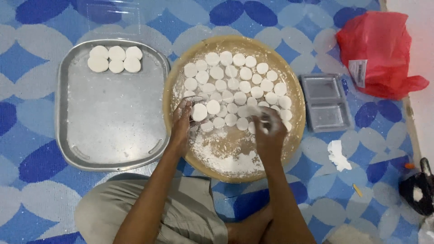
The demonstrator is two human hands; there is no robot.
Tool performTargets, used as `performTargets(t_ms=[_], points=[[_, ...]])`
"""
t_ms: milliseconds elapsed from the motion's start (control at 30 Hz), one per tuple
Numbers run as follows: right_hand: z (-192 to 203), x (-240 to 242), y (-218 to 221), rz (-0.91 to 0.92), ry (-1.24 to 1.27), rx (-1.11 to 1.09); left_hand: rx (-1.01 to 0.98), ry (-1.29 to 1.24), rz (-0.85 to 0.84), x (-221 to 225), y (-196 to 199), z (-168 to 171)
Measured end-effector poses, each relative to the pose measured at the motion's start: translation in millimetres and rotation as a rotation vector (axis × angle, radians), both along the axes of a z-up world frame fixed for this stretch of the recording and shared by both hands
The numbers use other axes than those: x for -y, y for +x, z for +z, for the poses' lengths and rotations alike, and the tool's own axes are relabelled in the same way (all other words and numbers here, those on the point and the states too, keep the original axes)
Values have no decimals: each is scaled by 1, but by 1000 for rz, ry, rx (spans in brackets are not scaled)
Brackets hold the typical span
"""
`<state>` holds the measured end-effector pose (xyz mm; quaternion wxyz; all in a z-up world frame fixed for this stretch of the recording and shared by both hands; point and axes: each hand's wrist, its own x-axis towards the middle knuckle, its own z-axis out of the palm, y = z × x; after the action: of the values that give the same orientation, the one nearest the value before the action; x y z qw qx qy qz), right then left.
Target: Flattening small white dough discs on a large tray and then packing them into a container.
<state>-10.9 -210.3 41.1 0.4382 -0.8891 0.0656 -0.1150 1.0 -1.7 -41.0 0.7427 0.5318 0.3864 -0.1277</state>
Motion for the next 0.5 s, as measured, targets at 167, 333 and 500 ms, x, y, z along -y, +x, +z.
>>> performTargets(t_ms=[167,333,500], points=[[1,-15,16,137,-218,-259,-7,-14,-45,5,-2,19],[5,-21,30,117,-506,-534,33,-42,-44,5,-1,16],[-17,-8,38,237,-488,-301,36,-85,-85,4,-2,0]])
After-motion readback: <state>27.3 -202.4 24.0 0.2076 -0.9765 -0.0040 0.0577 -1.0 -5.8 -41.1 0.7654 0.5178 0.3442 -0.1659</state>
